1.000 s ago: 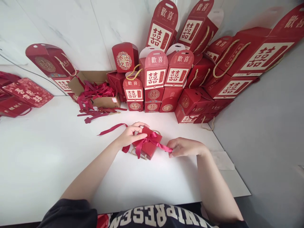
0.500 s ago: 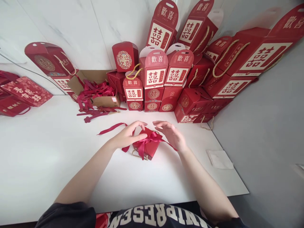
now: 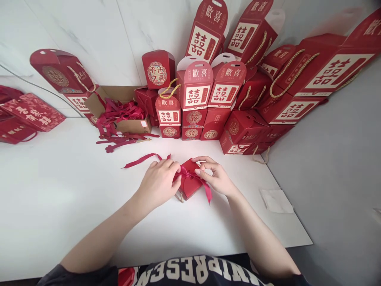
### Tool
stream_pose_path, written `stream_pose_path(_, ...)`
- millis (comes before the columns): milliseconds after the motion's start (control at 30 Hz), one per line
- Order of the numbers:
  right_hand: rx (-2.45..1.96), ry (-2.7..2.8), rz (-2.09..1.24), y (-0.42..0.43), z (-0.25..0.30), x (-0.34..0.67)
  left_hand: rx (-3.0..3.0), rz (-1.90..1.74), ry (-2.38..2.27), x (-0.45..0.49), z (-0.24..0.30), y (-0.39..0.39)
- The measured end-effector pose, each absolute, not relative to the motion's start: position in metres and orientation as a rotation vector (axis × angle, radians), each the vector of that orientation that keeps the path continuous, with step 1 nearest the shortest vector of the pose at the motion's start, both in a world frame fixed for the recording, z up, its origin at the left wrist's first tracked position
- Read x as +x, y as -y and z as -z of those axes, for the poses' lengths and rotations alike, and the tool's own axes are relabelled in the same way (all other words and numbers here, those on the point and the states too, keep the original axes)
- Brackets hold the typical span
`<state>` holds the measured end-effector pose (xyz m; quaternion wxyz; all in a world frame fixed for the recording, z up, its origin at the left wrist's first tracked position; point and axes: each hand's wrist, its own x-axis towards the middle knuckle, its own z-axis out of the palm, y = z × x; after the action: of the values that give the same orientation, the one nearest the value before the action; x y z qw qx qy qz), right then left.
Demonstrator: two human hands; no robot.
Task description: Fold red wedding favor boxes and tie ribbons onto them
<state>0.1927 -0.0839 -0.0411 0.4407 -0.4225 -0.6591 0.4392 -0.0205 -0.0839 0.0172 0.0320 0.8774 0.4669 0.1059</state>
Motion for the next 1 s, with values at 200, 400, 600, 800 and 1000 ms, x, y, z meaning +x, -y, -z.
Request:
stream_pose_path(200,-1.078,1.584,-1.138,0.082,0.043,0.197,2.428,-0.331,-1.472,-0.033,-0.03,0.079)
stream_pose_path(400,-1.079,1.604,-1.164,0.08,0.045,0.201,1.906,-0.086,-1.224,-0.053,-0.031,0.06)
stream_pose_path(600,-1.05,1.572,-1.251,0.076,0.05,0.2,1.792,0.207,-1.019,-0.055,-0.023,0.051)
stream_pose_path(800,-1.015,1.546,-1.323,0.077,0.049,0.2,1.966,0.006,-1.178,-0.059,-0.026,0.05)
stream_pose_path(1000,-1.0,1.514,-1.328,0.076,0.049,0.201,2.004,-0.31,-1.075,-0.045,-0.019,0.046)
